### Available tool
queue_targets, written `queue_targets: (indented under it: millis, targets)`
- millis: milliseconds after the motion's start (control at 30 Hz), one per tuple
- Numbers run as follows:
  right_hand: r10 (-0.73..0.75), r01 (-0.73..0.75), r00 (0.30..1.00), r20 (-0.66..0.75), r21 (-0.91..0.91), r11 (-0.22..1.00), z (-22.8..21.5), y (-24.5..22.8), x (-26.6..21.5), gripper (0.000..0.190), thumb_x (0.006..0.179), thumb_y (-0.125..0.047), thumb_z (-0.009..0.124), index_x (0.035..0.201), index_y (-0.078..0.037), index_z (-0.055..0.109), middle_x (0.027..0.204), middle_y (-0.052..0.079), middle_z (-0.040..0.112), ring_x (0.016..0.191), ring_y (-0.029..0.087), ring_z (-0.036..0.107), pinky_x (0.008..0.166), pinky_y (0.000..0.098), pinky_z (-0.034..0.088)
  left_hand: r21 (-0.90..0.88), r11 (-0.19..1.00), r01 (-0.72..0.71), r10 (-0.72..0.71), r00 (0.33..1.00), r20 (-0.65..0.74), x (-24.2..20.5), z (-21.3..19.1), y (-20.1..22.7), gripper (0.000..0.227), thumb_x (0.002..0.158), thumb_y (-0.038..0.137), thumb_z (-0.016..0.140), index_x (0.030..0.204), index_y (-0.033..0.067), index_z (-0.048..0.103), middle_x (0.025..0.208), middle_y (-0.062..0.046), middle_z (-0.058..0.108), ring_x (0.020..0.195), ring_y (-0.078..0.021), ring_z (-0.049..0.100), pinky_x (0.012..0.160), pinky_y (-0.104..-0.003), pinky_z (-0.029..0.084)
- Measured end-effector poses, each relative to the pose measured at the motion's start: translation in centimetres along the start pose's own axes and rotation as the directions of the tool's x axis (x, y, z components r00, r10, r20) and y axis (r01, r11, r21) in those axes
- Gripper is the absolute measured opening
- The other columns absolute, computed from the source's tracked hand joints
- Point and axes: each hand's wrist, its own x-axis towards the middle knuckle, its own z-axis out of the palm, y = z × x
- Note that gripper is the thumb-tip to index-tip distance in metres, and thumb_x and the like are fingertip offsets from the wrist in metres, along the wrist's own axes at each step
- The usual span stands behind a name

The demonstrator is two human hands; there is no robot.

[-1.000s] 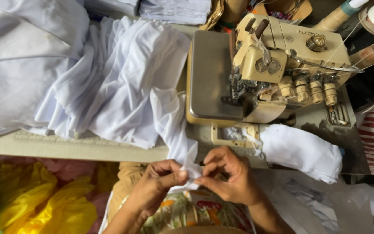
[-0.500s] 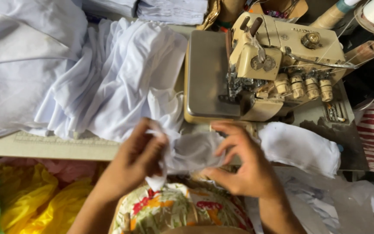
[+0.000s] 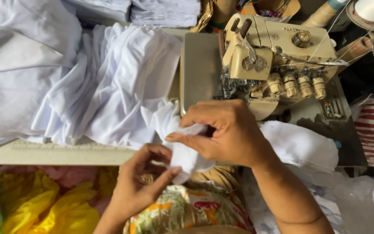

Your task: Folding and preparing white fabric pieces for sewing on an industrial machine in a factory setting.

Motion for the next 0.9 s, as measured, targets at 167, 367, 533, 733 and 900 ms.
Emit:
queue_targets:
  millis: [167,367,533,733,900]
  targets:
    - [-0.031,0.029,0.991,0.127,0.016,0.999,1.6,-0.6,-0.2,0.017,0.080,-0.013,0.089,0.086,-0.009,0.073,0.081,0.002,0.075,0.070,0.013,0.072,0.060,0.0275,0.055,0.143,0.968,-0.208,0.209,0.978,0.004,1.2,0.4,4.1,0.028,0.081,0.006,0.073,0.108,0.0034,0.066,0.101,-0.004,0.075,0.096,-0.0102,0.072,0.089,-0.024,0.056]
    - [-0.032,0.032,0.999,0.007,0.013,0.999,0.3,-1.2,-0.7,0.029,0.087,-0.026,0.082,0.075,-0.007,0.064,0.065,0.002,0.060,0.056,0.010,0.053,0.051,0.0283,0.039,0.597,0.773,-0.214,0.202,0.975,0.088,2.3,0.8,2.2,0.010,0.074,0.017,0.074,0.080,0.0176,0.065,0.065,0.002,0.063,0.053,-0.0094,0.054,0.052,-0.031,0.044]
    - [0.046,-0.032,0.994,-0.097,0.144,0.989,-2.8,-0.3,-2.4,0.021,0.085,-0.015,0.084,0.080,-0.005,0.066,0.070,0.002,0.062,0.057,0.009,0.053,0.050,0.0239,0.041,0.639,0.749,-0.173,0.198,0.980,0.033,2.7,-1.3,-0.2,0.031,0.071,0.010,0.077,0.101,0.0178,0.077,0.093,0.004,0.077,0.079,-0.0078,0.076,0.075,-0.023,0.057]
    - [0.085,-0.055,0.985,-0.150,0.194,0.980,-4.0,1.0,-4.6,0.020,0.082,-0.005,0.087,0.092,-0.003,0.071,0.083,0.006,0.074,0.064,0.009,0.064,0.054,0.0192,0.052,0.059,0.996,0.070,-0.053,0.964,-0.260,3.0,-2.6,0.9,0.026,0.080,-0.012,0.063,0.102,-0.0012,0.071,0.101,-0.012,0.076,0.095,-0.0170,0.071,0.090,-0.024,0.054]
    - [-0.015,0.066,0.976,-0.219,0.230,0.971,-2.0,1.3,-6.9,0.016,0.088,-0.008,0.081,0.093,-0.006,0.066,0.081,0.004,0.073,0.054,0.006,0.057,0.042,0.0160,0.043,-0.428,0.875,-0.228,-0.008,0.876,-0.483,6.5,-3.0,2.3,0.026,0.087,0.008,0.073,0.113,0.0094,0.073,0.099,-0.005,0.073,0.090,-0.0114,0.072,0.086,-0.022,0.065]
